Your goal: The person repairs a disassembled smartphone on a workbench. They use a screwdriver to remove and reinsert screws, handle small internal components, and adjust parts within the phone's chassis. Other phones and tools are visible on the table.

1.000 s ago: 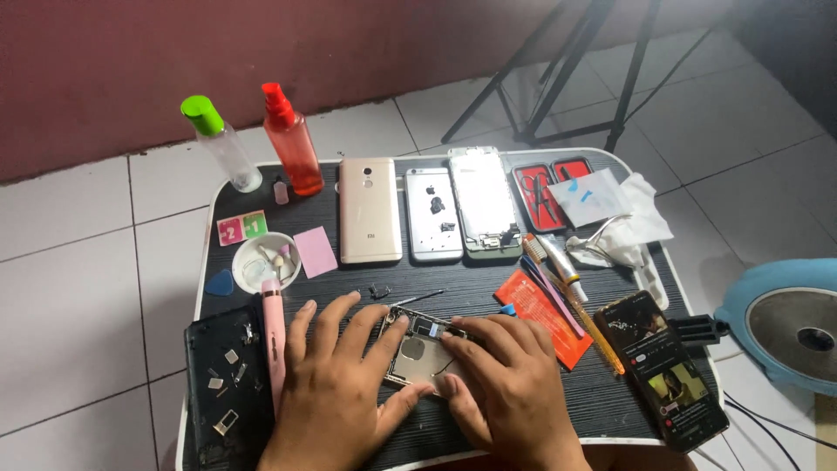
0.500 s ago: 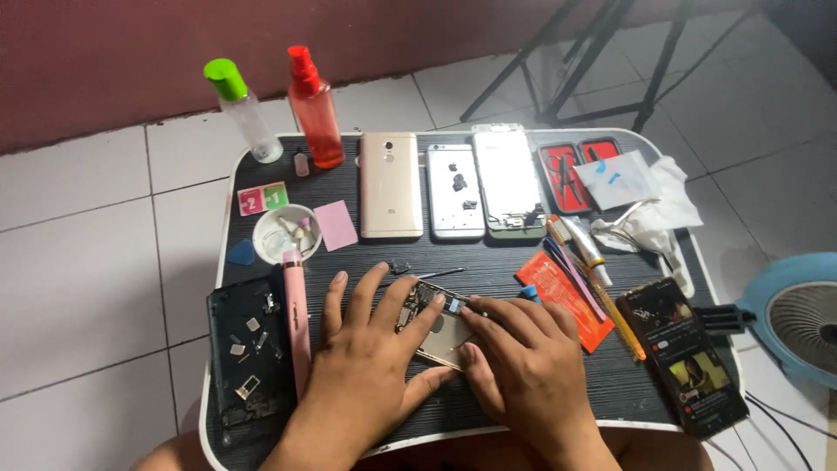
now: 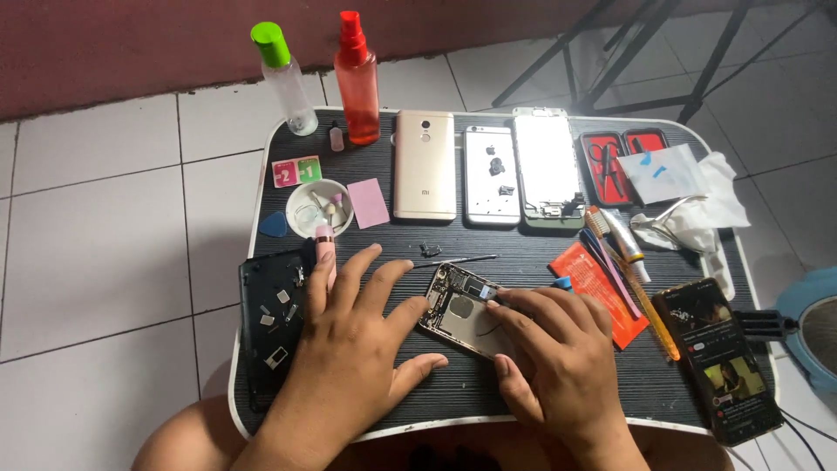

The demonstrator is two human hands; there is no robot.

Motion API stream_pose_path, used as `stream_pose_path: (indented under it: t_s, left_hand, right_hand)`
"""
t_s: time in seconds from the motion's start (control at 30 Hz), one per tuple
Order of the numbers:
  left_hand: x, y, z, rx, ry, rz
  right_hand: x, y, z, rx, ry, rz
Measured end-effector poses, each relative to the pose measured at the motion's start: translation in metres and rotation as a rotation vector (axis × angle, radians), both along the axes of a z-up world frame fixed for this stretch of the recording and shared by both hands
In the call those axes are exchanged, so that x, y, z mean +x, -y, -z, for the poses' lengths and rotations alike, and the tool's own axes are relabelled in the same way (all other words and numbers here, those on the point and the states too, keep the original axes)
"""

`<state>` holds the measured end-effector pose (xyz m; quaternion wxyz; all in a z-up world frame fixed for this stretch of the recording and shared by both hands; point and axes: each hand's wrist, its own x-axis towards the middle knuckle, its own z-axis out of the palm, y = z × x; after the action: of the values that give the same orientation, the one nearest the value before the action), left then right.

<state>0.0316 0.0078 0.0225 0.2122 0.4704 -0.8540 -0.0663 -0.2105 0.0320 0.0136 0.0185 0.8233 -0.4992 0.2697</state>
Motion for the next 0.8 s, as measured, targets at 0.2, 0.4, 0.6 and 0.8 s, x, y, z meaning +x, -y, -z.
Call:
stream_pose_path:
  t_s: [0.2,0.4,0.6,0.8]
  left_hand:
    - [-0.004,0.003,0.010,0.002,0.004,0.019]
    - [-0.006,0.003,0.012,-0.028,0.046,0.004]
    - [-0.009,0.005,0.014,-0.051,0.032,0.019]
    - [-0.019,0.001,0.016,-0.109,0.021,-0.012]
  right_hand:
    - [0.000,0.000,0.001,0.031,-0.007,-0.047]
    - [0.000,0.001,0.002,0.032,0.009,-0.037]
    - [0.001,-0.001,0.002,-0.009,-0.001,-0.005]
    - [0.002,0.001,-0.003,-0.009,0.026,-0.021]
